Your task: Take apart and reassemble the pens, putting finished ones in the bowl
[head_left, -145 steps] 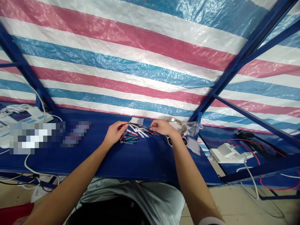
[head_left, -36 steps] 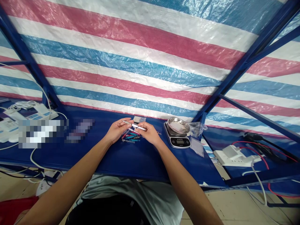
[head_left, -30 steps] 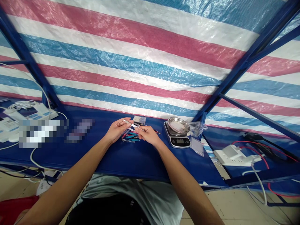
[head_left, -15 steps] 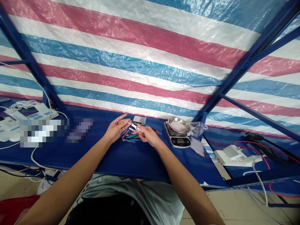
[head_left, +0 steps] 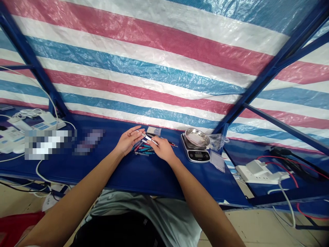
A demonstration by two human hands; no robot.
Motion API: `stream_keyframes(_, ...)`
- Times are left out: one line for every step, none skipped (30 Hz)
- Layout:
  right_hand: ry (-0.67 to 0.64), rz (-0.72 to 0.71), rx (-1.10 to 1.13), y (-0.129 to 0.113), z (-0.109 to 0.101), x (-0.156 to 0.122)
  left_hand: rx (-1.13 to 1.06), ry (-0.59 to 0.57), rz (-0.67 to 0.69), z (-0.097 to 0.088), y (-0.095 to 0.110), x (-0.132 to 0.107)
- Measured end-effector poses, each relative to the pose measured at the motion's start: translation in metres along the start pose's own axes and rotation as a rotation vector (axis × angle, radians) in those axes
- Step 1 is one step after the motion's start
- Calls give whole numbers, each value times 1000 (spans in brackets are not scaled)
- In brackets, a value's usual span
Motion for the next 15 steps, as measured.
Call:
stream_keyframes(-53,54,51,3,2,0,-3,-17,1,1,0,0)
stream_keyframes(-121,138,144,6,6,-1,-6,-36,1,2,1,-1)
stream_keyframes(-188,231,259,10,10,-2,-8,-55,3,3,1,-1)
stream_keyframes(-241,313,373,14,13,-3,-10,-74,7,4,2,-1)
stream_keyframes(-267,371,469,16,15,-4,-12,-91,12,4,2,-1)
stream_keyframes(-264,398,535,17,17,-4,-16,-105,20,5,3,-2)
stream_keyframes(-236,398,572,17,17,-4,-20,-113,29,5,3,-2)
stream_keyframes(-192,379,590,17,16,-3,-22,-116,37,5,3,-2)
stream_keyframes(-141,354,600,16,15,-1,-20,-111,43,5,3,-2)
stream_keyframes(-91,333,611,16,15,0,-13,-102,46,5,3,-2)
stream_keyframes(-38,318,630,16,15,1,1,-92,47,5,2,-2)
stream_keyframes(13,311,656,16,15,3,23,-86,45,6,2,-3)
stream_keyframes(66,309,684,17,15,4,53,-85,41,7,1,-4)
stream_keyframes(121,308,709,19,16,6,89,-90,37,9,1,-5)
stream_keyframes(177,304,727,20,16,7,125,-97,36,10,1,-6)
Point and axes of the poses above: each hand's wrist, its own x-axis towards the middle knuckle, its own z-axis out of the palm, y = z × x, the point moved 4 cm from there along x, towards the middle knuckle, and after that the axes turned 10 degrees about x, right-handed, at the moved point
